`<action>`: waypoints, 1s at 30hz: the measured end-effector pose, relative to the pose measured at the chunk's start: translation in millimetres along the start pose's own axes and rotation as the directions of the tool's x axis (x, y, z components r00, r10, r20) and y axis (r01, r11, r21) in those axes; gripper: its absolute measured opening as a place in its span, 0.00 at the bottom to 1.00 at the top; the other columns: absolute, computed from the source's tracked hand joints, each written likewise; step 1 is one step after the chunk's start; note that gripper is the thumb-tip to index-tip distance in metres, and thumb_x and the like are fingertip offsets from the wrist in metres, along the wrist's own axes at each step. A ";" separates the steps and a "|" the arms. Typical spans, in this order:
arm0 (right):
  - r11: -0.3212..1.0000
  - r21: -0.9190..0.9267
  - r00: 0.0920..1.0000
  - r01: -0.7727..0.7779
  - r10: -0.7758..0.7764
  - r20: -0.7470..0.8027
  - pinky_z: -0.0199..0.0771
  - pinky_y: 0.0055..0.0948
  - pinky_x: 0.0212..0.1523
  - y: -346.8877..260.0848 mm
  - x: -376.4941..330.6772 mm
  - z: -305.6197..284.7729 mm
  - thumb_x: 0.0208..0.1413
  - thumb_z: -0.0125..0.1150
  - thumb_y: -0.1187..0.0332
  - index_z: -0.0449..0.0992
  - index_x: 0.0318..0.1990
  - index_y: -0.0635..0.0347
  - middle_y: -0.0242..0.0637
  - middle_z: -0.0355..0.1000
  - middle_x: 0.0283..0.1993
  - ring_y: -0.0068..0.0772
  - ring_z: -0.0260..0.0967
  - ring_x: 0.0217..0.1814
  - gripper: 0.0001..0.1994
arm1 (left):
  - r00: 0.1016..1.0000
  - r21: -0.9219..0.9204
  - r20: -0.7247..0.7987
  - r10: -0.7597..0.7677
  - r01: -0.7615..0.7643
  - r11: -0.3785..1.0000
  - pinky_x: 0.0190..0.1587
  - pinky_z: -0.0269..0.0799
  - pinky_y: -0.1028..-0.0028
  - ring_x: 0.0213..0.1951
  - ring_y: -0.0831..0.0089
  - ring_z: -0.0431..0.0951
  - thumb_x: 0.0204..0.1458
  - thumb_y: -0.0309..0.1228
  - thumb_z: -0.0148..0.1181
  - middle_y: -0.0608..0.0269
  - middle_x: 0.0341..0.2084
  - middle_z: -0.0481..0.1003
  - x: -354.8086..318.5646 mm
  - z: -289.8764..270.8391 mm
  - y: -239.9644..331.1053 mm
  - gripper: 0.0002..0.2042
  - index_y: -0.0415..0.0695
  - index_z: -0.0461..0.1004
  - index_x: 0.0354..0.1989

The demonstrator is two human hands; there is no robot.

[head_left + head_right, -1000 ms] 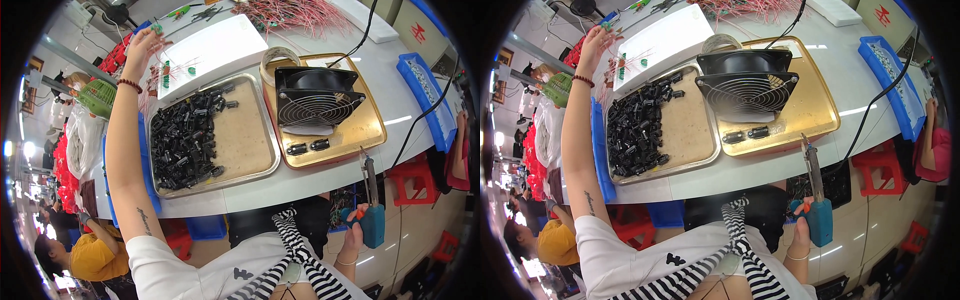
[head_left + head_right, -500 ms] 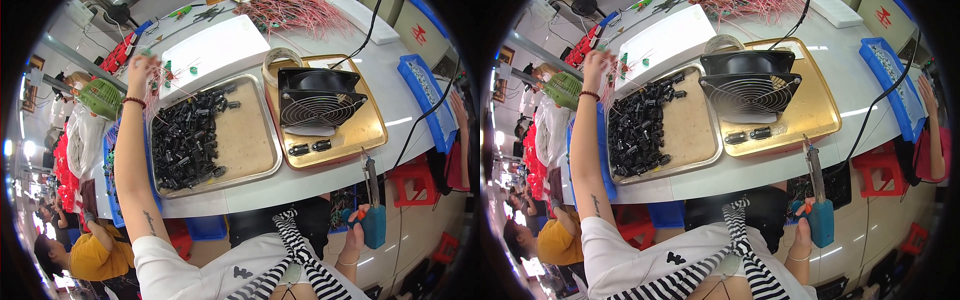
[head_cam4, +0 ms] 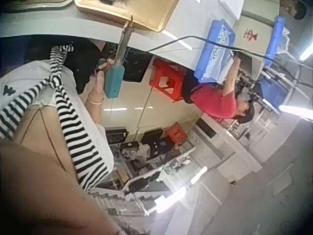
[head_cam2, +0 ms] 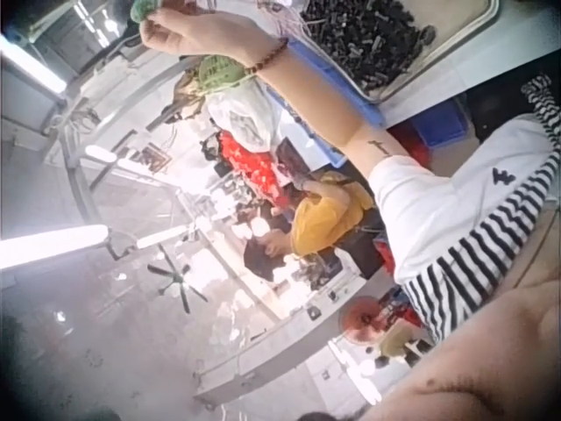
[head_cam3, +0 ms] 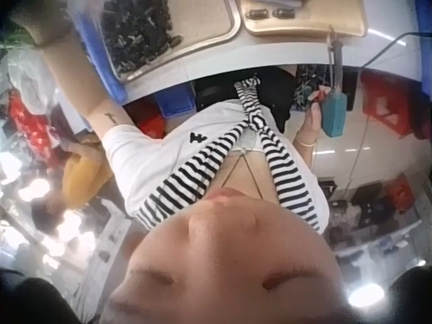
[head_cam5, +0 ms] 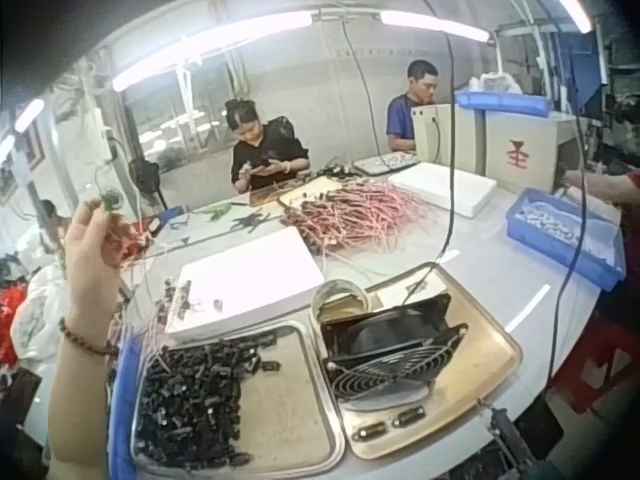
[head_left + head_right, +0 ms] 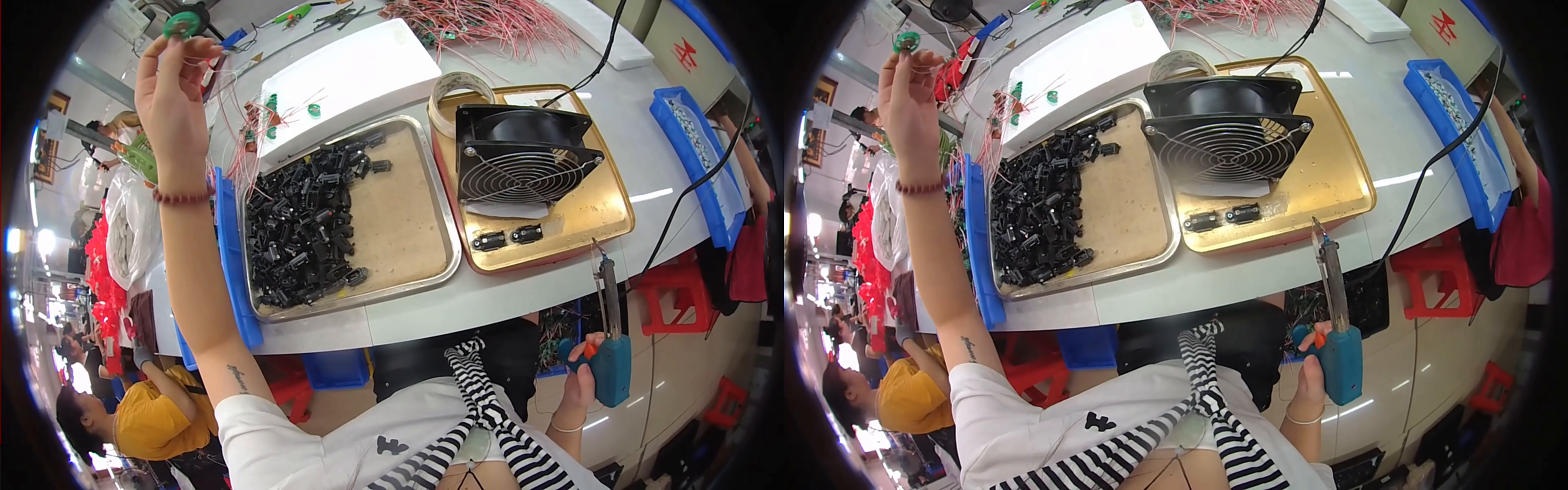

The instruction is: The person takes circuit boards with attached wires and black plastic components, positions them on a metal stand, and solders the wire connections using a soldering iron.

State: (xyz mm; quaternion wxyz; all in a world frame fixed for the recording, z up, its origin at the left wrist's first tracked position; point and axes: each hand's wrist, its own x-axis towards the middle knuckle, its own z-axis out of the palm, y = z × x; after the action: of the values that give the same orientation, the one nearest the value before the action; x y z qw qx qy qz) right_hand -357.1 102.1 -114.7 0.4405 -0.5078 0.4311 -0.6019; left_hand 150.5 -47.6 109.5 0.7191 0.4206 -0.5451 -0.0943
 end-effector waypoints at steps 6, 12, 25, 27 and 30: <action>0.999 0.046 1.000 0.013 -0.014 0.022 0.64 0.25 0.36 7.1 2.4 -4.3 0.46 0.56 0.66 0.67 0.52 0.67 0.45 0.64 0.50 0.29 0.64 0.32 0.24 | 0.875 0.346 0.483 0.028 -0.221 0.912 0.35 0.74 0.72 0.35 0.69 0.78 0.51 0.15 0.54 0.57 0.33 0.77 -152.7 56.9 20.0 0.08 0.40 0.71 0.37; 0.997 0.079 0.997 -0.005 -0.001 0.077 0.64 0.25 0.37 13.1 2.6 -11.3 0.46 0.56 0.67 0.67 0.53 0.67 0.45 0.62 0.51 0.29 0.64 0.33 0.25 | 0.482 0.241 0.866 -0.131 -0.172 0.955 0.42 0.75 0.66 0.40 0.61 0.78 0.43 0.22 0.62 0.57 0.32 0.75 -222.6 58.6 -0.4 0.07 0.43 0.74 0.32; 0.995 0.102 0.996 -0.004 -0.005 0.091 0.64 0.26 0.36 10.6 2.9 -6.7 0.47 0.57 0.66 0.67 0.53 0.66 0.44 0.63 0.51 0.29 0.65 0.33 0.24 | 0.357 0.583 0.801 -0.480 -0.284 0.761 0.46 0.63 0.65 0.41 0.60 0.69 0.46 0.45 0.65 0.61 0.25 0.72 -194.4 94.2 -0.1 0.17 0.41 0.75 0.29; 0.996 0.085 0.997 -0.012 0.006 0.071 0.64 0.26 0.36 9.2 1.2 -6.7 0.47 0.57 0.66 0.67 0.53 0.66 0.44 0.63 0.51 0.29 0.65 0.33 0.24 | 0.147 0.594 0.805 -0.575 -0.213 0.776 0.42 0.64 0.65 0.37 0.60 0.70 0.47 0.43 0.64 0.60 0.22 0.71 -186.8 99.1 -4.1 0.17 0.39 0.73 0.24; 0.996 0.090 0.999 -0.022 0.018 0.049 0.63 0.26 0.36 10.1 0.3 -9.1 0.47 0.57 0.66 0.67 0.53 0.66 0.44 0.63 0.51 0.29 0.65 0.33 0.24 | 0.126 0.537 0.822 -0.555 0.152 0.830 0.37 0.66 0.68 0.31 0.63 0.72 0.49 0.38 0.64 0.58 0.21 0.72 -167.3 103.1 6.0 0.14 0.37 0.74 0.24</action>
State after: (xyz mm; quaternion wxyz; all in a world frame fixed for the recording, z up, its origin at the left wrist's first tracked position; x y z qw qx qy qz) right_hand -365.3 100.0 -125.5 0.4792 -0.4972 0.3979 -0.6040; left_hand -5.4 3.7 1.3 0.0993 0.4995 -0.7555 -0.4121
